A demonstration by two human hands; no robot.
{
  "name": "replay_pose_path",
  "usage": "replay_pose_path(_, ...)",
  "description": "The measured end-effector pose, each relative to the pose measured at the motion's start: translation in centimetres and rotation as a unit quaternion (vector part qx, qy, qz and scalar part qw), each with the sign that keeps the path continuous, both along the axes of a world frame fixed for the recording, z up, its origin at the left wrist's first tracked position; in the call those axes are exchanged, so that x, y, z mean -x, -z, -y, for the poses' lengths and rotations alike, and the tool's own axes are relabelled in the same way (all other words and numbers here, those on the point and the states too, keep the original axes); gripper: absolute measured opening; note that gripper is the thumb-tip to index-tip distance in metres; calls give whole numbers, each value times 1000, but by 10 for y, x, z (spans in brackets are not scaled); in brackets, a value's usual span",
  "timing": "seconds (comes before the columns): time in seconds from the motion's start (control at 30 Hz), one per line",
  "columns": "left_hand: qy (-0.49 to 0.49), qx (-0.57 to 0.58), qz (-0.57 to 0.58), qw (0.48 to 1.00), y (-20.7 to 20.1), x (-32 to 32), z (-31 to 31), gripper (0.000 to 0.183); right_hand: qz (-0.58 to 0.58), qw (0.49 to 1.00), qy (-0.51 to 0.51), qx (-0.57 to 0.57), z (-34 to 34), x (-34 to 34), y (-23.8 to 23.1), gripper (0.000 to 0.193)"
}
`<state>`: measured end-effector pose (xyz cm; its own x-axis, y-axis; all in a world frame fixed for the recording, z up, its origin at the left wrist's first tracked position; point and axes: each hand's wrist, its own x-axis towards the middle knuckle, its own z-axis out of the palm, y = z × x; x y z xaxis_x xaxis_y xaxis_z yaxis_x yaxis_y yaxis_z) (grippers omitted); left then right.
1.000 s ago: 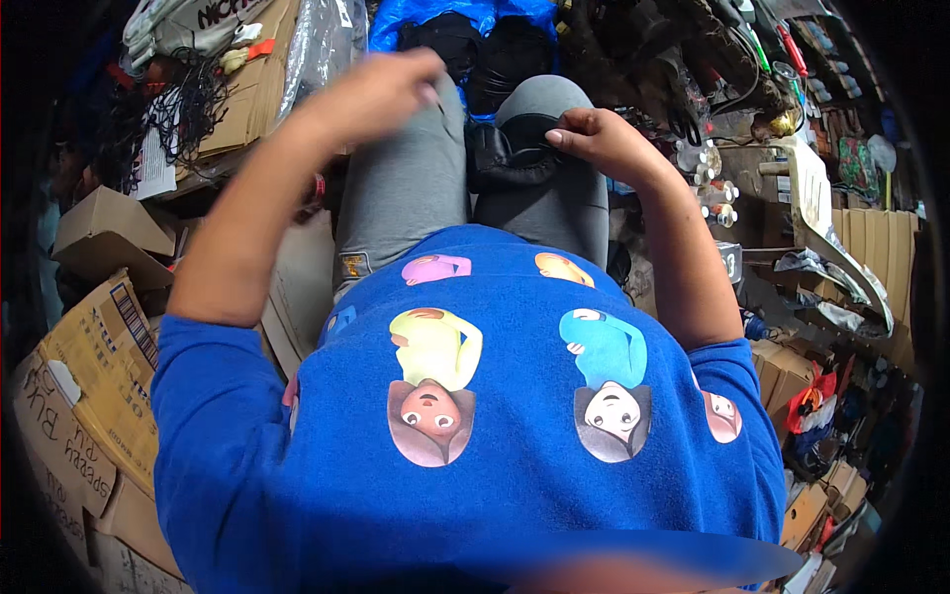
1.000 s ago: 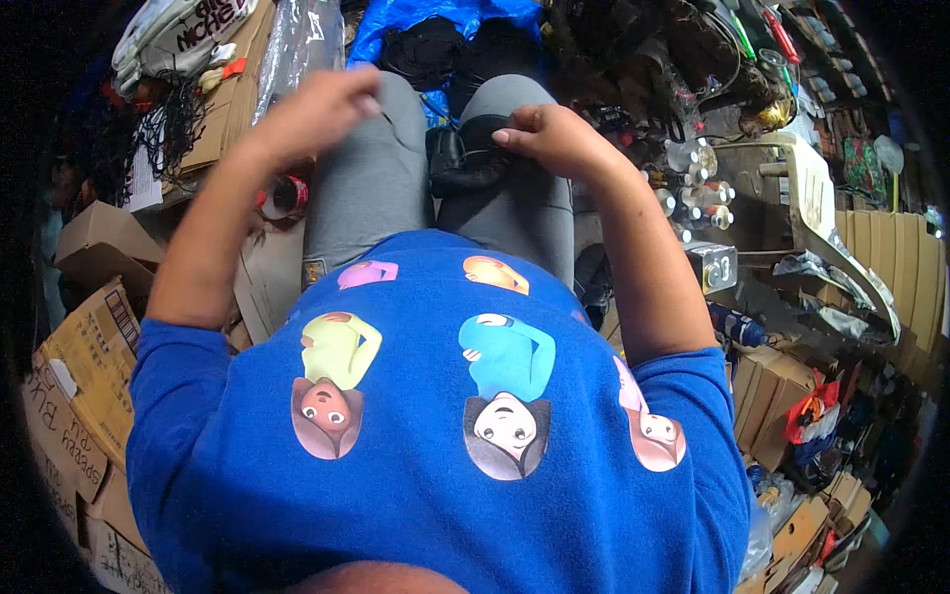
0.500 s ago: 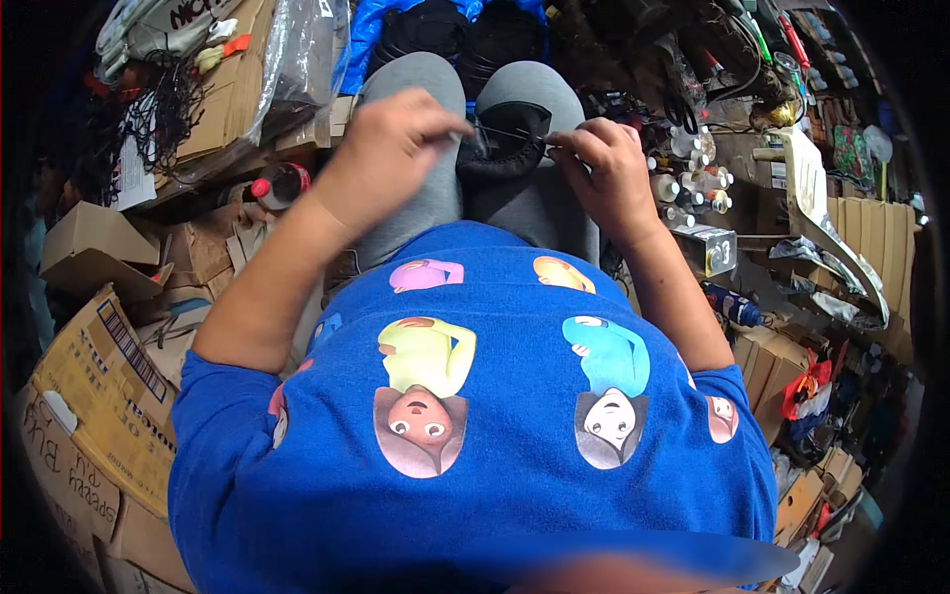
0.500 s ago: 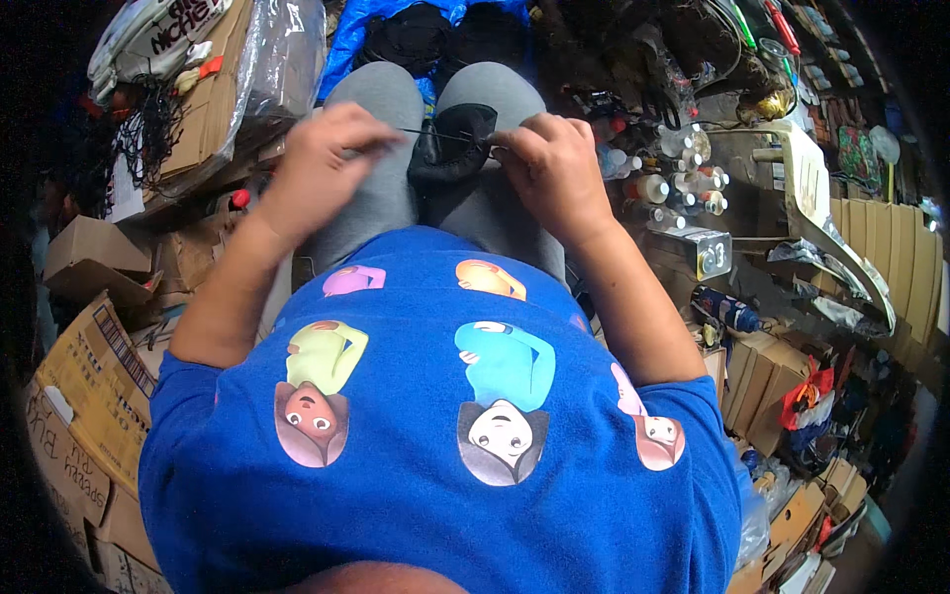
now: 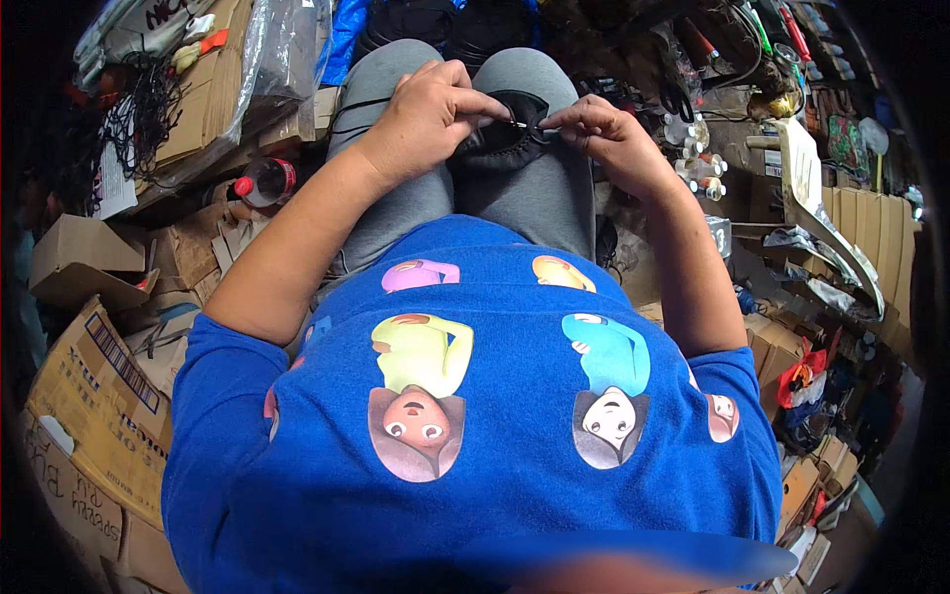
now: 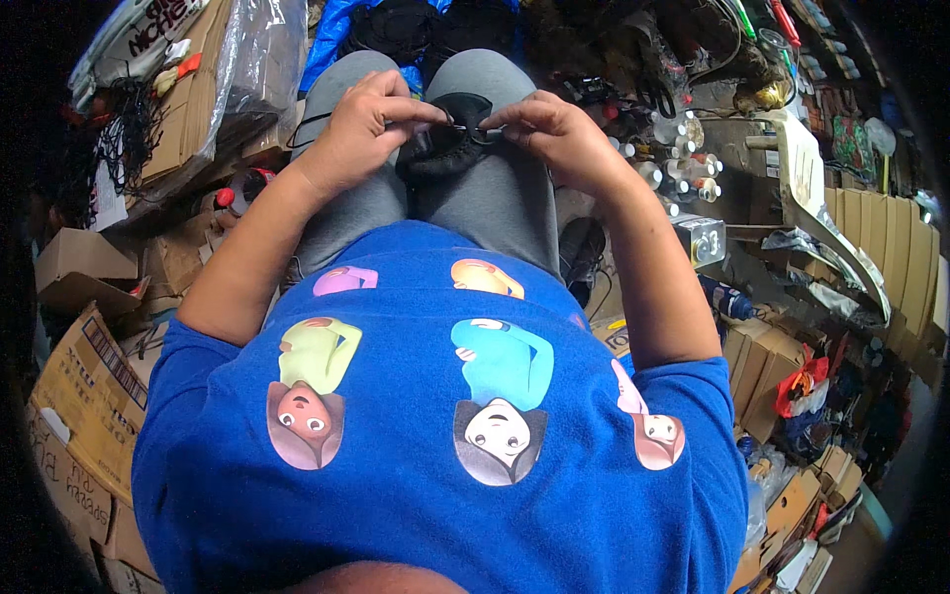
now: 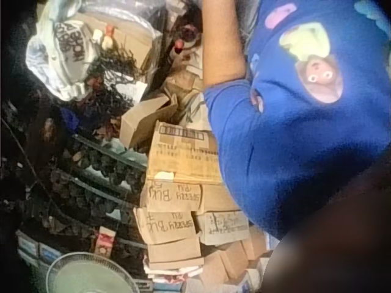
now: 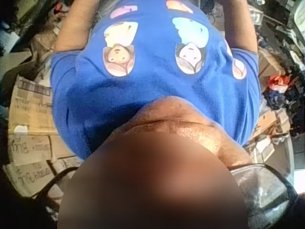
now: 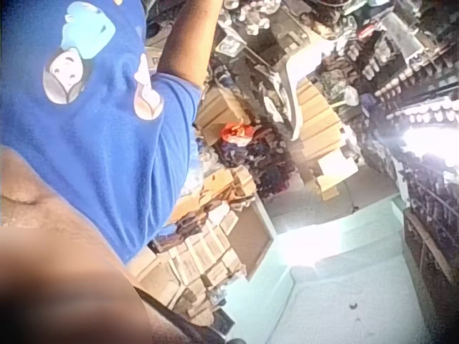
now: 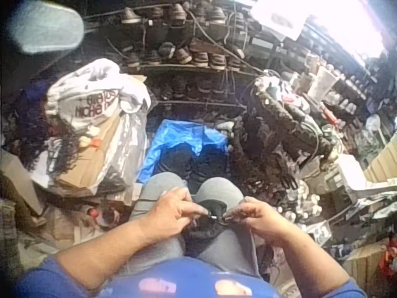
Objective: Insert and thread a shoelace through the eyelets of a black shoe.
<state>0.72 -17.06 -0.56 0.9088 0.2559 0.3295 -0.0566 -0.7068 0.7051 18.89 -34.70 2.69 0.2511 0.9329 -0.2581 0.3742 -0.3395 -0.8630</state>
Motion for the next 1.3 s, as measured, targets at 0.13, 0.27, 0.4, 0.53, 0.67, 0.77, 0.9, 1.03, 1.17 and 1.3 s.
replay_pose_path(0.13,0,-11,-6,1000,-4,-1,0,24,-16,1000,-12,1,-3,-4,2,24)
replay_pose_path(0.27,2,-30,-3,1000,-1,-4,2,23,3,1000,-21,0,-1,-7,1,23)
replay_pose_path(0.4,16,-4,-8,1000,4,-9,3,21,-22,999,-41,-23,1,-10,6,23)
replay_pose_path(0.53,51,75,-59,994,5,-20,-4,18,-55,997,-44,-18,-4,-12,12,24)
replay_pose_path(0.67,104,110,-59,987,-1,-20,-8,17,-60,997,-48,-6,-2,-12,11,25)
replay_pose_path(0.77,82,117,-93,985,-3,-13,-2,16,-52,998,-43,-7,5,-9,10,26)
replay_pose_path(0.9,46,18,-46,998,-3,-10,10,16,-19,999,-25,-25,9,-3,11,27)
replay_pose_path(1.03,31,52,-69,996,-5,-8,9,20,-50,998,15,-34,10,1,11,26)
replay_pose_path(1.17,33,-31,-39,998,-9,-3,2,25,-154,986,62,-6,10,1,8,26)
replay_pose_path(1.3,12,127,-100,987,-10,-7,7,23,-157,985,73,-15,7,4,8,25)
